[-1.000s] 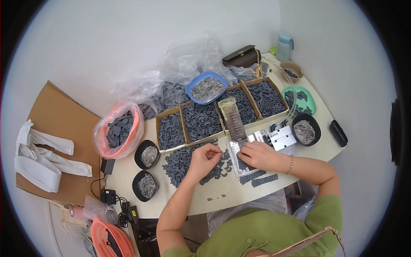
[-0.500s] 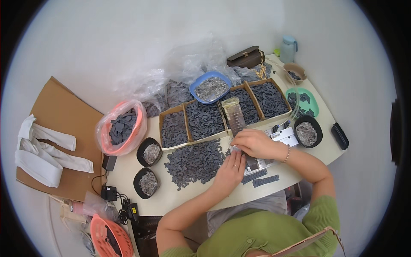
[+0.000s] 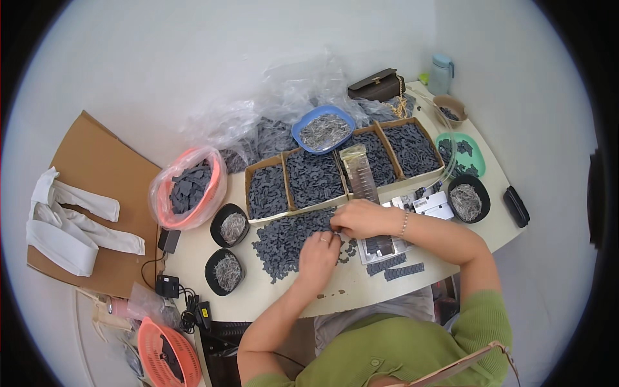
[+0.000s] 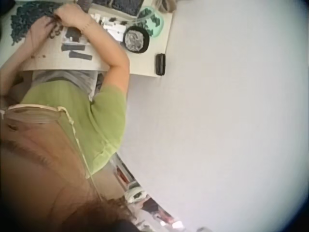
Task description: The person picks up small grey components and metal pieces from various containers and fits them into a jig on a workbench.
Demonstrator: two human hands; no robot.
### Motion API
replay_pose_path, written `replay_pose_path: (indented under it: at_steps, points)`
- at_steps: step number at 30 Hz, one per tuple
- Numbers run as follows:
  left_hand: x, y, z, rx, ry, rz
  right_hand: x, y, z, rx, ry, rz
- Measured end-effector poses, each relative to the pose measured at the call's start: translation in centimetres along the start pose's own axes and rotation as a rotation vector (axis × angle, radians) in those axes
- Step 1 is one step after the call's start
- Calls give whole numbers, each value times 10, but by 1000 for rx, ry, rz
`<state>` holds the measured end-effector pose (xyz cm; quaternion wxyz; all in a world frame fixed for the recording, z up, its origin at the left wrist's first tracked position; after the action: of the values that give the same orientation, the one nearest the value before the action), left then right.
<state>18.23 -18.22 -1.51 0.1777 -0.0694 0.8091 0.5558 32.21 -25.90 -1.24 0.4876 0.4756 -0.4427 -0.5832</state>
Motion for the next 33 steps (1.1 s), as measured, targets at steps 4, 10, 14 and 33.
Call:
replay_pose_path:
  at_steps: [4,10,14,33]
  points:
    - [-10,1,23,-14,-96,-23,25,29,-16,-64,-94,-241]
    - [-27,1,28,318,71,-160,67,10,-5,252,-21,-323]
    - [-42,-4,17,578,100,-131,83,1,19,466,52,-401]
    - [-44,-31,-11,292,-157,-163,236,47,-221,446,-902,-273]
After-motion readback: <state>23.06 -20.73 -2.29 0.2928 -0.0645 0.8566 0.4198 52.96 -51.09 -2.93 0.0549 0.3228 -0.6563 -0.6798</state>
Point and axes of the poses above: each hand's wrist, its own x-axis away from the middle knuckle, its own y-axis out of the back of the hand, z = x × y, the point moved 3 cm from there along -x, towards the middle knuckle, and after that the axes turned 15 degrees about x, right-handed, at the moved point
